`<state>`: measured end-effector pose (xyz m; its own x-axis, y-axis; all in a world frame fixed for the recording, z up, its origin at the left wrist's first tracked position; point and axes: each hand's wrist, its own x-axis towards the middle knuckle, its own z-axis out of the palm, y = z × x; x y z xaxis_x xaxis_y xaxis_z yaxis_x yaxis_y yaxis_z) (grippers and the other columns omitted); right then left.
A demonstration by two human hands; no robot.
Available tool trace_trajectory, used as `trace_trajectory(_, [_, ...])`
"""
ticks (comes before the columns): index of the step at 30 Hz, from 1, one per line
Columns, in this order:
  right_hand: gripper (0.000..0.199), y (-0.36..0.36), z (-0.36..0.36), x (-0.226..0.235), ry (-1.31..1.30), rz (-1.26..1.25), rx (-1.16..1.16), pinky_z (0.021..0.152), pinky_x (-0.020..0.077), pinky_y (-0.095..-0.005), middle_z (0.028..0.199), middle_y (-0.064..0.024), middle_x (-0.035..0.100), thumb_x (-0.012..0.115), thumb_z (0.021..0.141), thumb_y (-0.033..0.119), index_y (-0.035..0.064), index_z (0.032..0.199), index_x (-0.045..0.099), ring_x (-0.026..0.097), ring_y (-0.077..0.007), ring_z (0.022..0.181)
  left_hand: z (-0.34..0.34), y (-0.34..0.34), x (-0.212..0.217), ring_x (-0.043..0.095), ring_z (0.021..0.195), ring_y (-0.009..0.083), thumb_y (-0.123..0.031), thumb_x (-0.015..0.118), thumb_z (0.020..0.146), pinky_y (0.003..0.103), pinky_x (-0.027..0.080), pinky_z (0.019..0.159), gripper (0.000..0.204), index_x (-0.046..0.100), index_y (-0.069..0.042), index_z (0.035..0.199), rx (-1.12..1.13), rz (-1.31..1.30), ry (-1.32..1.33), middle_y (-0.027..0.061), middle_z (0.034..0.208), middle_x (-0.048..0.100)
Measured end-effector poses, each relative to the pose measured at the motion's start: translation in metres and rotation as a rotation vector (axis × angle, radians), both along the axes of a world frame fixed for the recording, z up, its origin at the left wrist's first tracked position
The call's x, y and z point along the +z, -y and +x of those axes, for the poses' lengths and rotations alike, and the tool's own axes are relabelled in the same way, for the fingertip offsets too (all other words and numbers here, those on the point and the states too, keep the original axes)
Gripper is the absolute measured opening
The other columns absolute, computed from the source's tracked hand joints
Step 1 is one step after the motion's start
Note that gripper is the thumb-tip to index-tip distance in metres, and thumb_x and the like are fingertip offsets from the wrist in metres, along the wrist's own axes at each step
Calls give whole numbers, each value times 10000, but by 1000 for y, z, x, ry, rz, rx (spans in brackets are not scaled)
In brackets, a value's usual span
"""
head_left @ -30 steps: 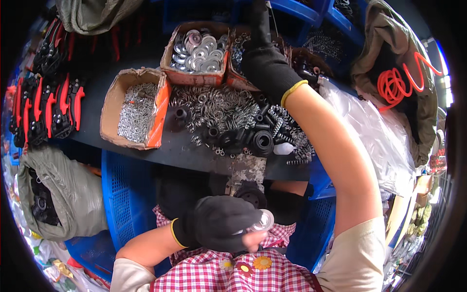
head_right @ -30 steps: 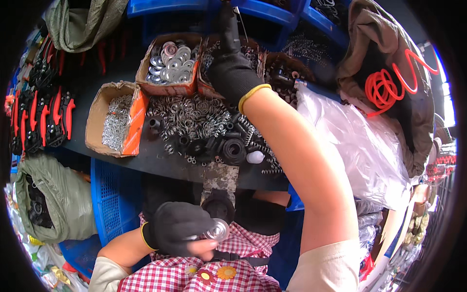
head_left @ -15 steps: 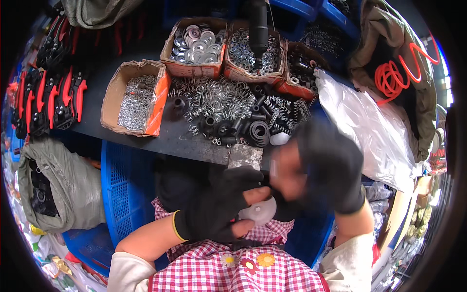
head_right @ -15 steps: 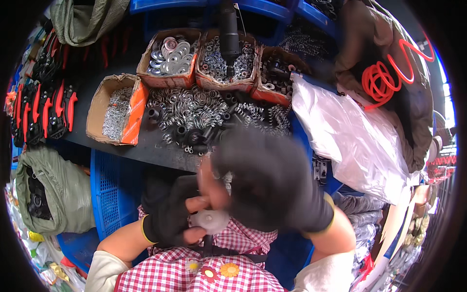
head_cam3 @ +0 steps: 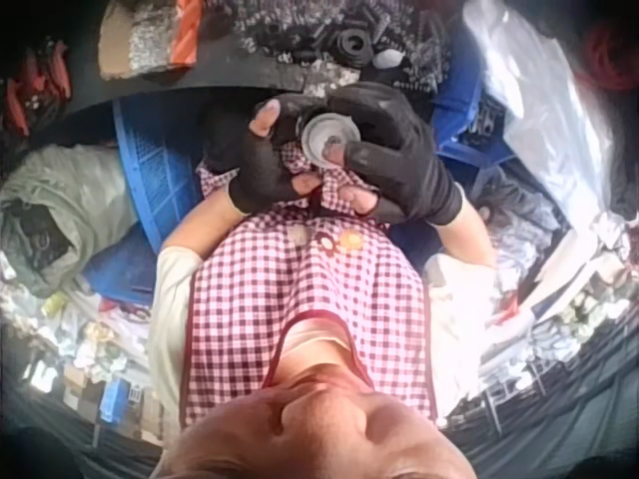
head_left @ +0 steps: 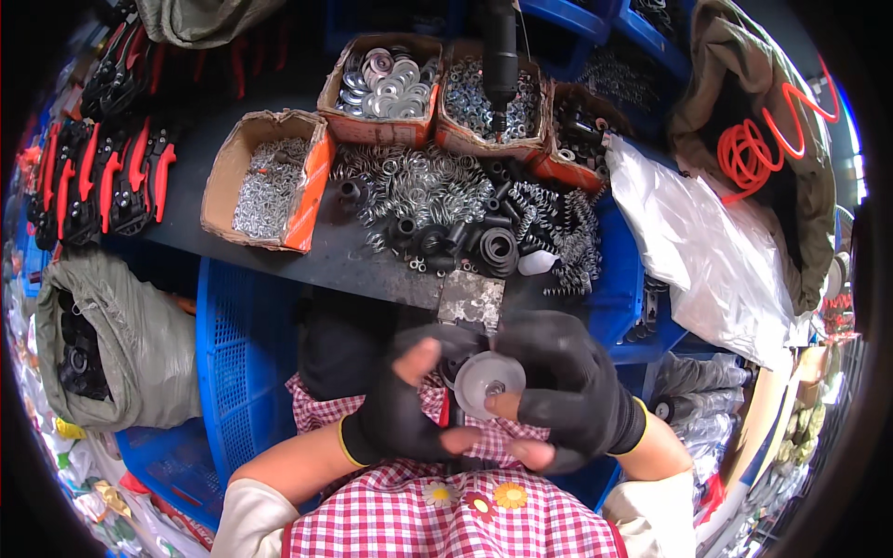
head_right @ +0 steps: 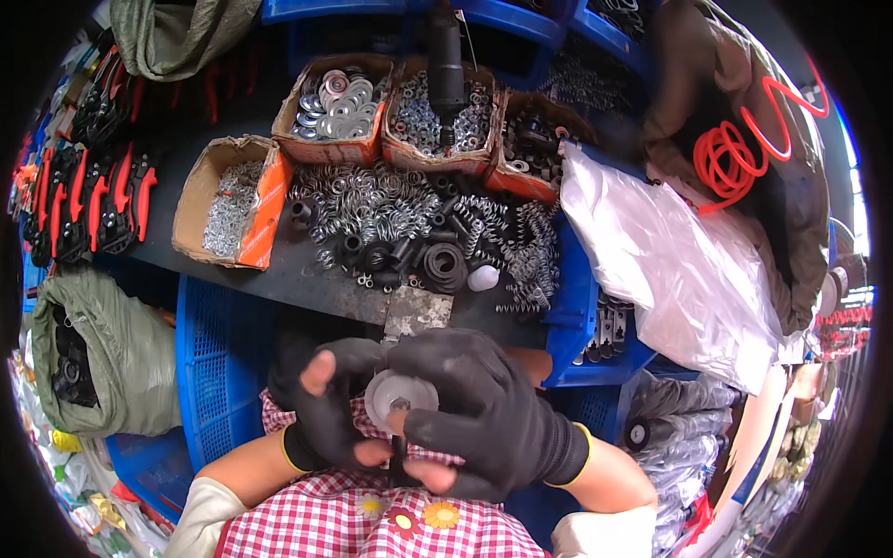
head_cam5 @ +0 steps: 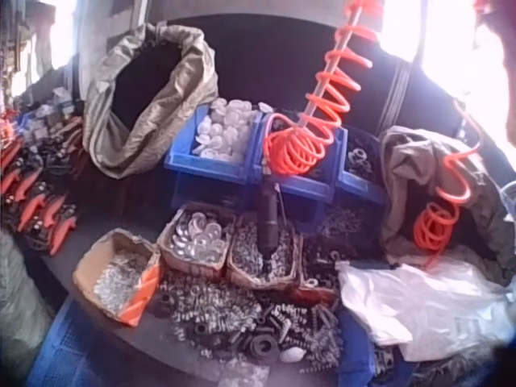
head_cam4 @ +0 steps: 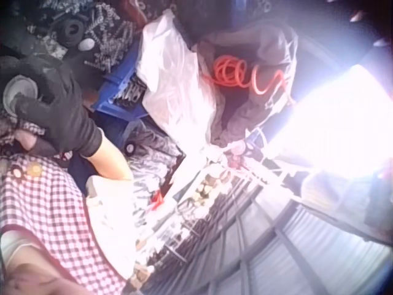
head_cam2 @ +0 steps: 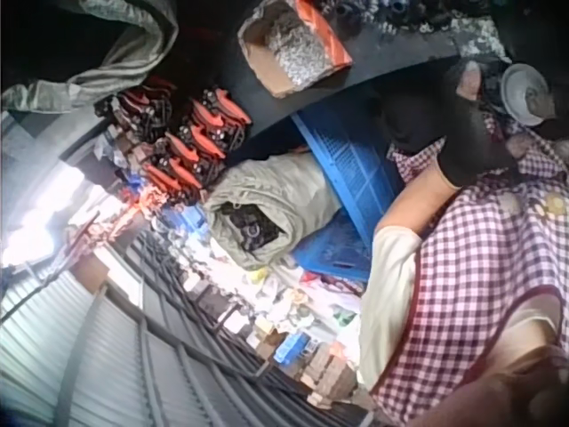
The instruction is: Assembling mechanical components using various tools and adhesive at a workshop bench.
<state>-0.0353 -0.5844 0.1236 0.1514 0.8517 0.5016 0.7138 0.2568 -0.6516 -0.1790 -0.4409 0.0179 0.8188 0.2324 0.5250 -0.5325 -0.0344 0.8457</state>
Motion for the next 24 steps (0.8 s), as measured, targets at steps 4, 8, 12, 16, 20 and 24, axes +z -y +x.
trace_trajectory(4, [351, 11, -15, -1, -182, -79, -88, 731, 517, -450, 940, -148, 624, 681, 809, 357, 40, 942, 611, 628, -361, 769, -28, 8, -46, 477, 1217, 264, -274, 617, 931, 405, 396, 1005, 650, 281, -3, 1417, 318, -159, -304, 156, 1312, 478])
trace_trajectory(8, [399, 30, -21, 10, 334, 2, -318, 708, 514, -389, 827, -88, 640, 695, 822, 374, 37, 1031, 648, 643, -284, 748, -7, 4, -141, 505, 1199, 213, -251, 438, 993, 400, 402, 1019, 413, 446, -1, 1322, 276, -737, -774, 150, 1261, 529])
trace_trajectory(12, [382, 12, -5, 11, 66, -197, -176, 656, 488, -354, 890, -89, 690, 701, 811, 444, 110, 997, 703, 645, -271, 721, 34, -13, -181, 521, 1207, 221, -254, 398, 990, 415, 395, 1040, 398, 517, -16, 1286, 28, -696, -872, 161, 1275, 550])
trace_trajectory(16, [140, -4, -9, 6, 323, 279, -243, 478, 392, -287, 693, 2, 590, 684, 838, 217, 116, 749, 648, 512, -135, 519, 55, -16, -222, 529, 1204, 233, -263, 397, 985, 422, 393, 1045, 401, 532, -23, 1278, -54, -449, -944, 165, 1280, 555])
trace_trajectory(20, [531, -20, 19, 29, 1619, -45, 220, 914, 541, -486, 1269, -121, 600, 696, 855, 276, 228, 1359, 537, 609, -296, 1119, 112, -26, -258, 537, 1202, 244, -271, 397, 980, 430, 391, 1049, 406, 546, -31, 1271, -200, -176, -935, 168, 1284, 560])
trace_trajectory(24, [74, -75, 44, 13, 949, 102, 673, 514, 382, -297, 711, 33, 538, 658, 741, 120, 122, 798, 611, 497, -102, 576, 81, -3, -294, 545, 1199, 255, -280, 396, 975, 437, 388, 1054, 411, 561, -38, 1263, -238, 114, -964, 171, 1288, 565])
